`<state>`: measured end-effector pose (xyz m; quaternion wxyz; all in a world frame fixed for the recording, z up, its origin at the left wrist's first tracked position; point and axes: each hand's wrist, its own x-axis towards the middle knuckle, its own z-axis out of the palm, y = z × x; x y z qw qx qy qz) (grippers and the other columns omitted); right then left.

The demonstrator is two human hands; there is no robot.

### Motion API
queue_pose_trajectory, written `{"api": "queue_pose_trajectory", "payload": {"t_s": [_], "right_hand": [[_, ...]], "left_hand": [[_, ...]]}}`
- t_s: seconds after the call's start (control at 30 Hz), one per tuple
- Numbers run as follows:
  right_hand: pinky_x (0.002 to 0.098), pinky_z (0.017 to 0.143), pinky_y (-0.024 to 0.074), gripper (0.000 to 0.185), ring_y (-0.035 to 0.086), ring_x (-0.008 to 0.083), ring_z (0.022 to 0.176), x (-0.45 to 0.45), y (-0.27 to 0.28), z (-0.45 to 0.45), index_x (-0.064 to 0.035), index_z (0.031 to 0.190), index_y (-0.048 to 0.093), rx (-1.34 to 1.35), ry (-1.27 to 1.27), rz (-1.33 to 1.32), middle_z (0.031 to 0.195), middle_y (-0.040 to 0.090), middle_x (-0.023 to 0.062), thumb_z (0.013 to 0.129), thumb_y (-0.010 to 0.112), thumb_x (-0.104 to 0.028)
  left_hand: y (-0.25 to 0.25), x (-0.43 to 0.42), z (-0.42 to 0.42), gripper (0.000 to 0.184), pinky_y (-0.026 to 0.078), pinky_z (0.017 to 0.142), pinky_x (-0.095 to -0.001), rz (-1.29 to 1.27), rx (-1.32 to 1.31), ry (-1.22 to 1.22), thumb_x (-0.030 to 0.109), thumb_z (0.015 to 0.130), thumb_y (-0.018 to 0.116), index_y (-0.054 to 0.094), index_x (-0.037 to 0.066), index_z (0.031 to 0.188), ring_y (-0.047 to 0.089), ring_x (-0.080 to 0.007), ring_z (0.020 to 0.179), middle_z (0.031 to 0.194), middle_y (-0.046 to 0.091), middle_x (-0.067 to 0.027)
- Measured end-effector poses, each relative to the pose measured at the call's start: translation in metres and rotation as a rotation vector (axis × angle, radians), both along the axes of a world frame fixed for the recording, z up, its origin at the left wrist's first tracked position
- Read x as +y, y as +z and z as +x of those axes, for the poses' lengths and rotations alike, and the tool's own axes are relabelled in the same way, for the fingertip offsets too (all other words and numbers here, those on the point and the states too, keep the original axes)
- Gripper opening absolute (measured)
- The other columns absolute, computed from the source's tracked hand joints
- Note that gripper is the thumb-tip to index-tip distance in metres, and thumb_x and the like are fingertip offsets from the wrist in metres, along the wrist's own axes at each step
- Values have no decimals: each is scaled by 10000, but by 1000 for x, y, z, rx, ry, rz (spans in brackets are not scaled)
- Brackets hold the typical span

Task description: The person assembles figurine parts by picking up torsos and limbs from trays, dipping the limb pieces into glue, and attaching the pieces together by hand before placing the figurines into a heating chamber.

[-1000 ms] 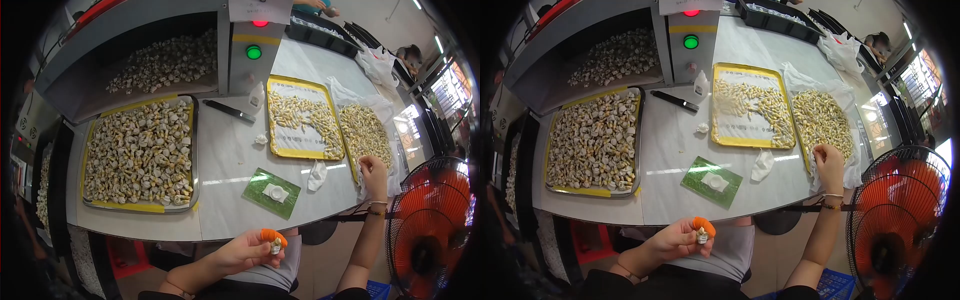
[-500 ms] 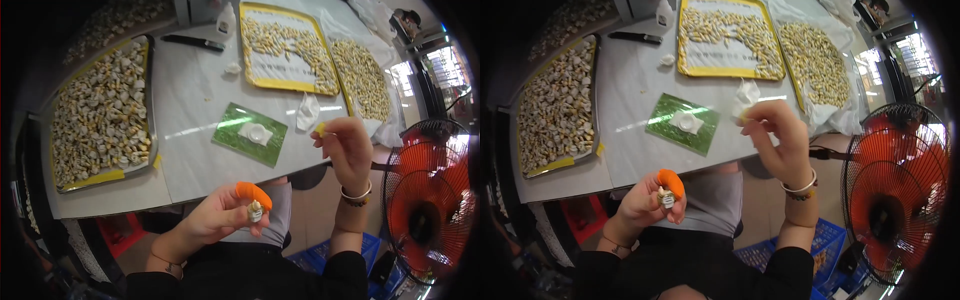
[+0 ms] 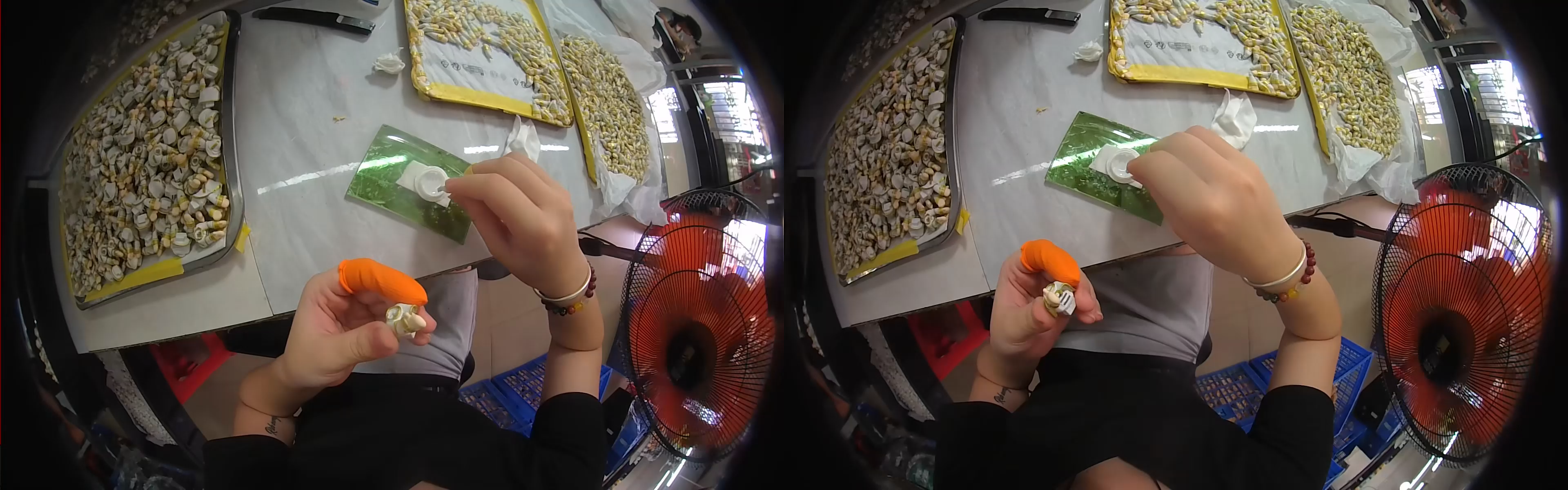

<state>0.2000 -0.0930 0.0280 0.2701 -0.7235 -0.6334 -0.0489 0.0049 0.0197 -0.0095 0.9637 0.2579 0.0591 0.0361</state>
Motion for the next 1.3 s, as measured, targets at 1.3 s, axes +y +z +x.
{"api": "queue_pose_trajectory", "payload": {"t_s": [1.3], "right_hand": [[254, 453, 448, 138, 526, 193, 539, -15, 7, -60, 74, 712, 540, 376, 256, 434, 716, 546, 146, 647, 661, 63]], "left_hand": [[24, -4, 0, 440, 509, 647, -304, 936, 104, 369, 343, 673, 772, 592, -19, 846, 613, -203, 724, 792, 619, -118]]}}
